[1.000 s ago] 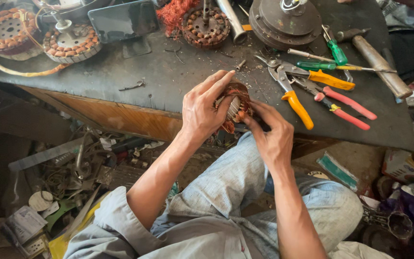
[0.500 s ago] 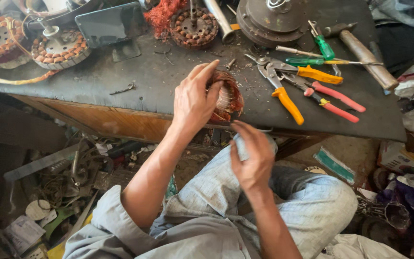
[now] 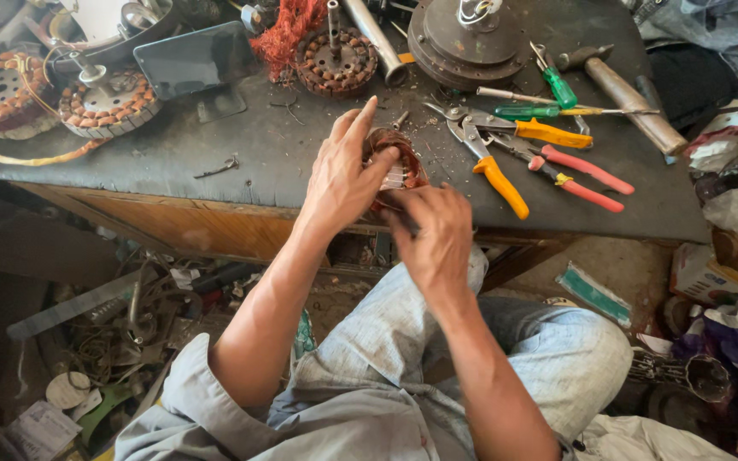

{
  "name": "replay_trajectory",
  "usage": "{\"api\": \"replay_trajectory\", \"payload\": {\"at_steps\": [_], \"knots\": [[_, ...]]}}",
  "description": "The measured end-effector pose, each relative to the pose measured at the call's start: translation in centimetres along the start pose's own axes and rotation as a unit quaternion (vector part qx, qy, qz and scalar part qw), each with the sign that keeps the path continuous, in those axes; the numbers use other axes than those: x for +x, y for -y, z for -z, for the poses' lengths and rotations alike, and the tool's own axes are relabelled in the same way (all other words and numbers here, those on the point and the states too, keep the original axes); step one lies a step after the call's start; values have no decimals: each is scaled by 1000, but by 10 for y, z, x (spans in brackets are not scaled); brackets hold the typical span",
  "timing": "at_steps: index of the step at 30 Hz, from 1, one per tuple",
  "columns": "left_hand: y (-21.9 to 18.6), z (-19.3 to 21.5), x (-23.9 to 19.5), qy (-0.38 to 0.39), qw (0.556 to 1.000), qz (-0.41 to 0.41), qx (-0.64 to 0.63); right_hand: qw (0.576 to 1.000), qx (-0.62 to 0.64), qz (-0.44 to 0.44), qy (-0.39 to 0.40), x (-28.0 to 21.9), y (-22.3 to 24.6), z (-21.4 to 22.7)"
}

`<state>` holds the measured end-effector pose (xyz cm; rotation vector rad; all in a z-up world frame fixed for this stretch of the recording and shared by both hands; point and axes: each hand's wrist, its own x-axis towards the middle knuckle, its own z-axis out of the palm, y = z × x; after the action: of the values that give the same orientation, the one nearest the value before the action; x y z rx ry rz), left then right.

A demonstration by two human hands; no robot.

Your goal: The person uses snips to cut the copper wire coils from a fan motor stator, pulls the wires out by hand, and clears the slots using a screwdriver and pliers.

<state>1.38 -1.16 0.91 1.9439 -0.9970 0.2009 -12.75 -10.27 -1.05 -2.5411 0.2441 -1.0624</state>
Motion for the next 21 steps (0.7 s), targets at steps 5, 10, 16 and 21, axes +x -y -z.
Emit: {"api": "replay_trajectory", "payload": {"at_steps": [5, 10, 16, 21], "knots": [[-10, 8, 3, 44, 997, 50, -26, 984, 153, -90, -3, -2, -6, 12], [-5, 7, 7, 33, 998, 50, 7, 848, 487, -208, -32, -11, -25, 2], [24, 1, 20, 8, 1000, 22, -13, 804, 555, -209, -42, -9, -33, -5], [51, 13, 11, 16, 996, -78, -43, 866, 469, -170, -24, 0, -27, 20]]}}
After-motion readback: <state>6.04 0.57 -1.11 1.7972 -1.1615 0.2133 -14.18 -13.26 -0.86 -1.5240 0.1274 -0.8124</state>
